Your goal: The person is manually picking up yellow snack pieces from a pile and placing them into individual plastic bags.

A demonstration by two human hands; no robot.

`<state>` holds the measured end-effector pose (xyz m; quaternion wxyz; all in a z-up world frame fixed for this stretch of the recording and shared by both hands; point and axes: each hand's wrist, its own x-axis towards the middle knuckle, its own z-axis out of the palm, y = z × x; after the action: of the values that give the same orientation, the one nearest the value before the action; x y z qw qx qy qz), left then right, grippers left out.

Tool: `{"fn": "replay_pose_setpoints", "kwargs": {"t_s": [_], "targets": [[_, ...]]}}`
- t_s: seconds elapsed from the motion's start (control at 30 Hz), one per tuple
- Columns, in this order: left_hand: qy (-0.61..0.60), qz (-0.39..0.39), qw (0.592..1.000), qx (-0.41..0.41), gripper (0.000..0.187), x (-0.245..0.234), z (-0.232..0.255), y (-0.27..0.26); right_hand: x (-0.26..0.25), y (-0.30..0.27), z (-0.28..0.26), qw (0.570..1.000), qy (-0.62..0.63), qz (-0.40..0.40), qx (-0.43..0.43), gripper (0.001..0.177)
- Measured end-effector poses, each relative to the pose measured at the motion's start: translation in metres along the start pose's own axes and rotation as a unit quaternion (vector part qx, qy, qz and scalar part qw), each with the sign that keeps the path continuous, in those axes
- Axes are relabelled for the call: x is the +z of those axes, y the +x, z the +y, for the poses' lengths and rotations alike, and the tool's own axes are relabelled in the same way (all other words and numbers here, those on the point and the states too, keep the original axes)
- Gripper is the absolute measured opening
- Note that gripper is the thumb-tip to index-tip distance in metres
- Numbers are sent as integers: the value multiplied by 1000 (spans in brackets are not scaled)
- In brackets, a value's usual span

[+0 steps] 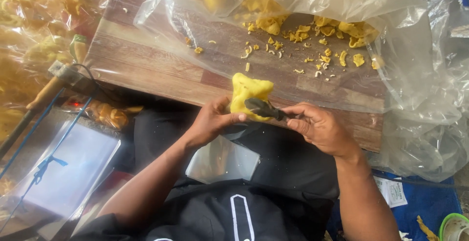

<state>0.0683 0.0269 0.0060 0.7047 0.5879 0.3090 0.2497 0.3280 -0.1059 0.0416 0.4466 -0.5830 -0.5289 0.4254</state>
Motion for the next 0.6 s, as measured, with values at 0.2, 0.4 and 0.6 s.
{"fn": "replay_pose_setpoints", "kwargs": {"t_s": [0.2,0.4,0.6], "targets": [[-1,26,998,50,51,-9,3,-13,-5,-2,-33,984,-158,-32,-77,37],[63,6,995,83,51,-20,4,-14,-23,-2,-32,996,-73,-10,-55,34],[-66,0,995,71,45,-21,-1,-11,-15,-4,-44,987,-112,-31,-110,30]]}}
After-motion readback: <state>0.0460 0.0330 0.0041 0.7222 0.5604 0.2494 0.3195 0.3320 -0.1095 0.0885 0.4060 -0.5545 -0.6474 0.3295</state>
